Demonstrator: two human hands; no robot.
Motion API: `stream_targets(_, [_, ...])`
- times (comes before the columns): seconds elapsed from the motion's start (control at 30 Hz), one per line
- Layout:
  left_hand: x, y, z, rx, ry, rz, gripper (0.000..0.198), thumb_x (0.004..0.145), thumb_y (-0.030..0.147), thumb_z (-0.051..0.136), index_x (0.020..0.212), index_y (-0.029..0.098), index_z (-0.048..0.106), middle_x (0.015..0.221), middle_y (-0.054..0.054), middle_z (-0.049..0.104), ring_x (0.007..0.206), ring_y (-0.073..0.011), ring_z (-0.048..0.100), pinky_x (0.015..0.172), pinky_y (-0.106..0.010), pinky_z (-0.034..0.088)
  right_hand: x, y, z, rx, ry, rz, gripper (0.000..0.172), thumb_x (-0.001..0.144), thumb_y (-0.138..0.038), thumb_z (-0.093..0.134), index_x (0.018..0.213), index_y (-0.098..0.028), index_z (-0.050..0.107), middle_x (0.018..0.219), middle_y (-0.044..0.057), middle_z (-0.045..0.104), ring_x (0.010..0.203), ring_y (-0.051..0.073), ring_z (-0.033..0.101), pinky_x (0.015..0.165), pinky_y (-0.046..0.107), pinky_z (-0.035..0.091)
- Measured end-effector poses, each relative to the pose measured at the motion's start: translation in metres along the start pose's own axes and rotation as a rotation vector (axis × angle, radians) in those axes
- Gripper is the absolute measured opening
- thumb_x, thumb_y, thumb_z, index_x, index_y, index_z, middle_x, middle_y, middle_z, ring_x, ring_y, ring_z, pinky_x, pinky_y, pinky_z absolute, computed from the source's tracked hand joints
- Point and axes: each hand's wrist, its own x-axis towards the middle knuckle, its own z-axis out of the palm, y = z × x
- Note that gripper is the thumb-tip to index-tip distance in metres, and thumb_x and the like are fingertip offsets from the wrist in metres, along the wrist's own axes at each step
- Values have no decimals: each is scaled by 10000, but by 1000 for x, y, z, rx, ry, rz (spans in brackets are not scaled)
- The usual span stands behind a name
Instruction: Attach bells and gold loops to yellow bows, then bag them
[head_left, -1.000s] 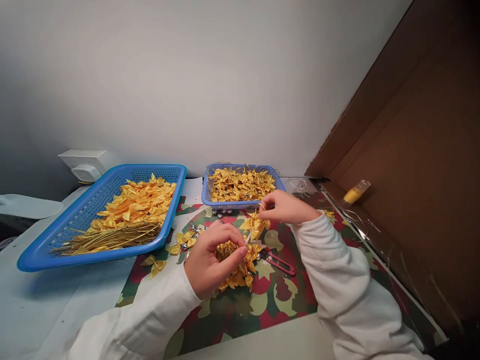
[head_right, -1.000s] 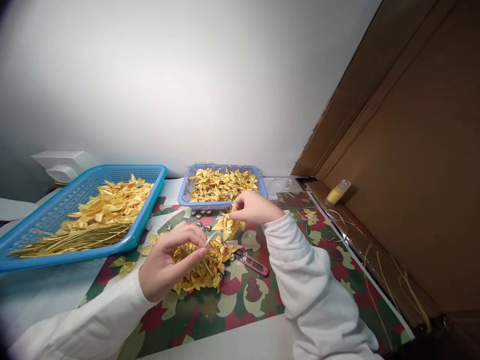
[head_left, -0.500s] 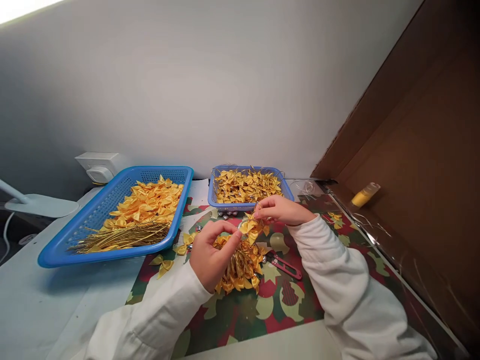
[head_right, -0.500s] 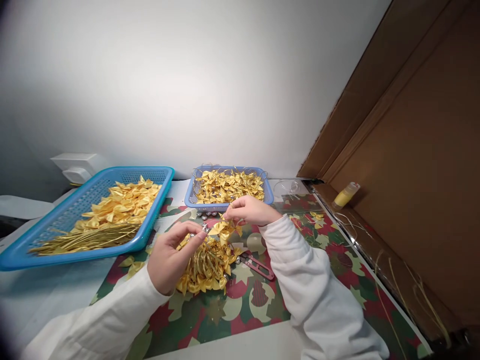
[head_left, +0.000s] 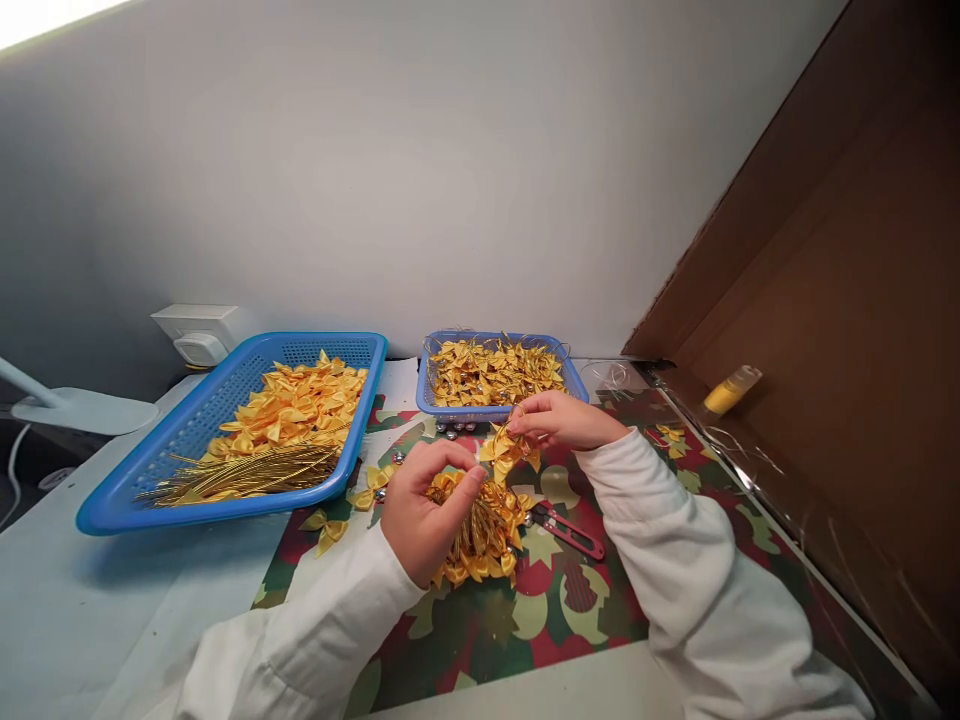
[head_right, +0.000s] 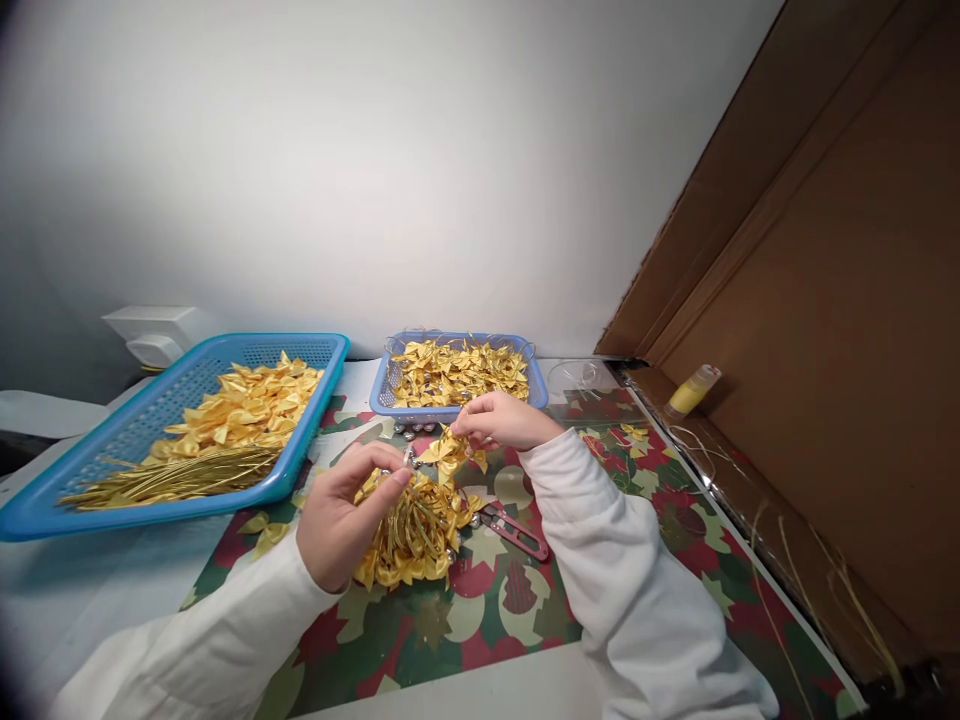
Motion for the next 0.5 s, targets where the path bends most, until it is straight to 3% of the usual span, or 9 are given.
stream_targets(0.27, [2,-2,-1,-73,-85,-17,156,824,288,545,695,206,579,753,-22,632,775,-195,569,762,-340,410,2,5,-2,1,-33,16,263,616,-388,760,715,-159,678,761,0,625,702,106,529,607,227,392])
stream_targets(0.5, [5,-8,2,-158,1,-97,171,792,297,560,653,198,577,708,-28,626,740,-194,572,704,-321,441,13,18,-1,-18,-33,-101,340,611,-444,762,773,-147,735,841,42,689,717,124,563,614,242,405])
